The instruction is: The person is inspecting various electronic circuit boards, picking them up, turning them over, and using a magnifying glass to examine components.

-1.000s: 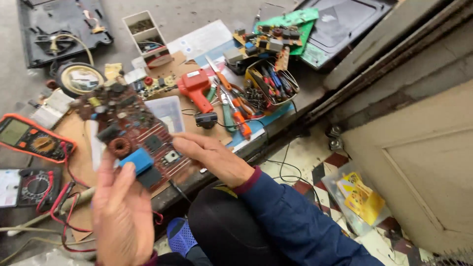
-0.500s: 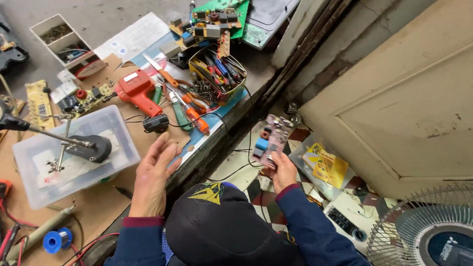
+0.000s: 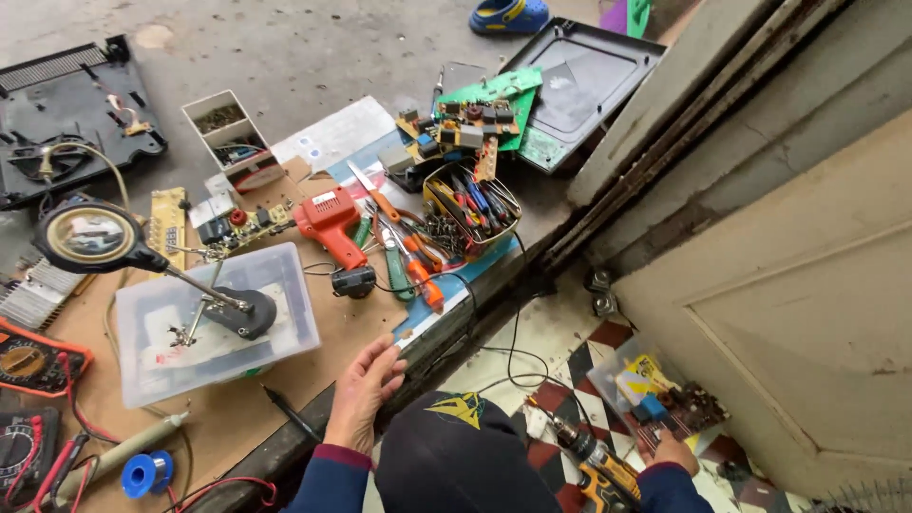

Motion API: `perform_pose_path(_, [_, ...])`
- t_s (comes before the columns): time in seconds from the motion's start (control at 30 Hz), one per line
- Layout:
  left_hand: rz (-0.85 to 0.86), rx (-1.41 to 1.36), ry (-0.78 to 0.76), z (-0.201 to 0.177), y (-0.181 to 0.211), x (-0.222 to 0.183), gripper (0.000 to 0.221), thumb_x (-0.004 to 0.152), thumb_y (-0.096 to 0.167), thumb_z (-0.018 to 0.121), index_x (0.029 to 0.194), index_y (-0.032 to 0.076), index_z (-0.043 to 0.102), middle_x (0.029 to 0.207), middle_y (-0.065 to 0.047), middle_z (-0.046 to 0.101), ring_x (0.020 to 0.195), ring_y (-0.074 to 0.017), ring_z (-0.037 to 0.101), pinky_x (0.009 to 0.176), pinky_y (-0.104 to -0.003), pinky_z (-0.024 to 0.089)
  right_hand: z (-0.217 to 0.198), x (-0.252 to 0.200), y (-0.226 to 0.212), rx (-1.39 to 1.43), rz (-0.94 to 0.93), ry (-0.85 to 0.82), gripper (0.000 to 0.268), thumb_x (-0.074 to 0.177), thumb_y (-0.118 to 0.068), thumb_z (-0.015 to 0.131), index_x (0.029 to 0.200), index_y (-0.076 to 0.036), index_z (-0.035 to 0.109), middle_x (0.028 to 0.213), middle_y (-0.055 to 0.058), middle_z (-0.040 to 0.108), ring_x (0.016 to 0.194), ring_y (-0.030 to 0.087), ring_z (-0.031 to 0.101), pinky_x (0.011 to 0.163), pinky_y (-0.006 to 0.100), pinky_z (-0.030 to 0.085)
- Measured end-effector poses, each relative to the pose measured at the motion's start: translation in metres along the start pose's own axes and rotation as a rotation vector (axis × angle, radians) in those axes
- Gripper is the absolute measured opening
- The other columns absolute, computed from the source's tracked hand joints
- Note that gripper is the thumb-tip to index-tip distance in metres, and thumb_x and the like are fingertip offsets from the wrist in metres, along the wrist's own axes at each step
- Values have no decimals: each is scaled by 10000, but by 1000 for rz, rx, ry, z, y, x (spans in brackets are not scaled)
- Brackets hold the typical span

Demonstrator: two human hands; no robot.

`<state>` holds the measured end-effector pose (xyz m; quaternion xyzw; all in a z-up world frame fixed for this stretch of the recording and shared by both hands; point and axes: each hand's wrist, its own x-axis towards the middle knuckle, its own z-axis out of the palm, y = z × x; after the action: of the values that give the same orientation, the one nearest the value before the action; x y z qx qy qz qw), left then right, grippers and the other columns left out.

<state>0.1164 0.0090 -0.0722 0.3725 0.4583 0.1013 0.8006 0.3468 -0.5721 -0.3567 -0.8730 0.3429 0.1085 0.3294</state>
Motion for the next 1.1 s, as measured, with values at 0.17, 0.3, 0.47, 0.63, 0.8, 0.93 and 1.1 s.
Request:
perform_pose_path(0.17, [-18, -22, -7, -2, -26, 25, 420, 1017, 139, 754, 1419, 20, 763, 1135, -116, 759, 987, -190, 714, 826, -309, 566, 17, 23, 4, -303, 78, 540, 543, 1080, -478, 788, 1091, 55, 888, 1022, 255, 851, 849, 454, 769, 769, 524, 617])
perform_pose_path(0.3, [2, -91, 16, 10, -9, 12, 422, 1022, 114, 739, 1418, -31, 756, 1153, -143, 778, 1013, -201, 725, 873, -310, 585, 18, -46, -60, -29, -225, 661, 283, 1011, -171, 805, 1144, 78, 809, 1043, 310, 773, 884, 481, 720, 802, 535, 603])
perform_pose_path(0.47, [28, -354, -52, 27, 17, 12, 442, 1053, 85, 654, 1462, -78, 688, 1245, -209, 769, 1046, -247, 705, 977, -359, 574, 62, -161, -252, 283, -666, 210, 374, 1037, -287, 728, 1330, -62, 784, 1118, 145, 798, 983, 291, 718, 878, 406, 566])
perform_pose_path(0.63, [-13, -405, -174, 62, 37, 21, 473, 1061, 66, 607, 1505, -84, 672, 1333, -265, 788, 1128, -314, 751, 1024, -397, 598, 113, -261, -448, 335, -914, -220, 311, 999, -290, 752, 1213, -72, 810, 1040, 34, 826, 925, 165, 724, 856, 306, 578])
perform_pose_path(0.8, [-84, -356, -151, 70, 57, 25, 497, 1082, 166, 600, 1530, -30, 688, 1276, -235, 824, 1101, -291, 759, 1000, -383, 594, 151, -277, -564, -33, -1305, -129, 434, 997, -280, 735, 1367, -54, 708, 1355, 141, 724, 1148, 321, 721, 983, 444, 581])
perform_pose_path(0.93, [-128, -357, -118, 62, 66, 39, 539, 1087, 190, 577, 1583, -7, 653, 1279, -222, 826, 1075, -262, 752, 961, -361, 595, 182, -262, -622, -376, -1547, -5, 597, 959, -213, 744, 1518, -64, 594, 1469, 167, 658, 1320, 374, 619, 1107, 497, 498])
perform_pose_path(1.1, [-162, -434, -95, 47, 50, 72, 511, 1087, 162, 592, 1564, -14, 636, 1296, -237, 807, 1060, -265, 730, 945, -384, 600, 208, -235, -655, -658, -1534, -48, 507, 936, -161, 646, 1436, -88, 605, 1434, 144, 663, 1270, 390, 619, 1064, 528, 507])
